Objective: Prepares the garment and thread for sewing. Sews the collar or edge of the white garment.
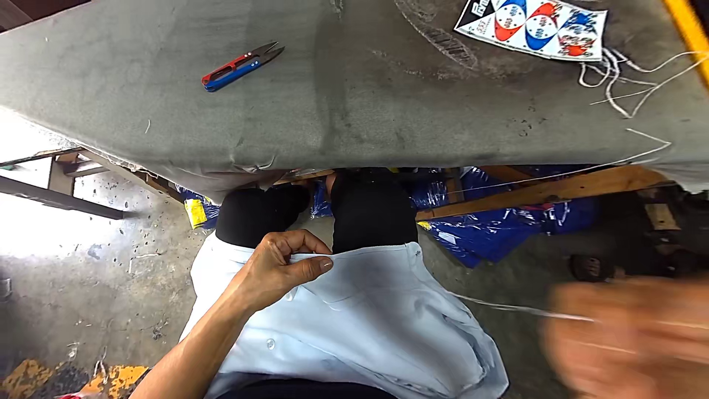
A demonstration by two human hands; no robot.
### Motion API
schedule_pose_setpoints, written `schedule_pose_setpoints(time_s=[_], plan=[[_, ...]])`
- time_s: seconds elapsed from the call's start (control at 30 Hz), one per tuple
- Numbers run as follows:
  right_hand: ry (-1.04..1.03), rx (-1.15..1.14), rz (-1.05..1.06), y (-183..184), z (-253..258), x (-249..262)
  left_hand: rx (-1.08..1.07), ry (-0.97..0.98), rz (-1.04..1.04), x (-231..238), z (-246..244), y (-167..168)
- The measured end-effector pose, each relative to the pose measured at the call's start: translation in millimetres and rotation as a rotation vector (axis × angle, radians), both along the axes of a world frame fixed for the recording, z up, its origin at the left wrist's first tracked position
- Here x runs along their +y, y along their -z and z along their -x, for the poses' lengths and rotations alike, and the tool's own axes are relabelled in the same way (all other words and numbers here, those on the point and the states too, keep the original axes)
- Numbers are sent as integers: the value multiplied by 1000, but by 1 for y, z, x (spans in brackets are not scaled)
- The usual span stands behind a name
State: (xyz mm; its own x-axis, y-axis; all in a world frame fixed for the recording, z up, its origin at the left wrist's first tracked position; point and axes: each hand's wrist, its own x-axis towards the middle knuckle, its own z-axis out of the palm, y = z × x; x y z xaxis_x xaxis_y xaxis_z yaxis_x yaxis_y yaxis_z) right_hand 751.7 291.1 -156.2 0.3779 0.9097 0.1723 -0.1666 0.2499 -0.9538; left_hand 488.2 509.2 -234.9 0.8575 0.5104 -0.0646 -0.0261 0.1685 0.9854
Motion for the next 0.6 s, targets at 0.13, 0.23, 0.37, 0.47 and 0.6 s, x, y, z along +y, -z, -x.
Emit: schedule_pose_setpoints(time_s=[0.13, 0.23, 0.37, 0.47, 0.6], plan=[[-188, -175, 3, 40, 61, 53, 1, -17, 19, -1, -1, 1], [-66, -387, 101, 61, 78, 65, 0, -24, 36, -2, -1, 1], [17, -535, 176, 70, 81, 72, -10, -32, 66, -2, -1, 1], [41, -584, 191, 74, 83, 73, -20, -27, 77, -2, 0, 3], [55, -591, 192, 74, 84, 74, -21, -19, 85, -2, 0, 2]])
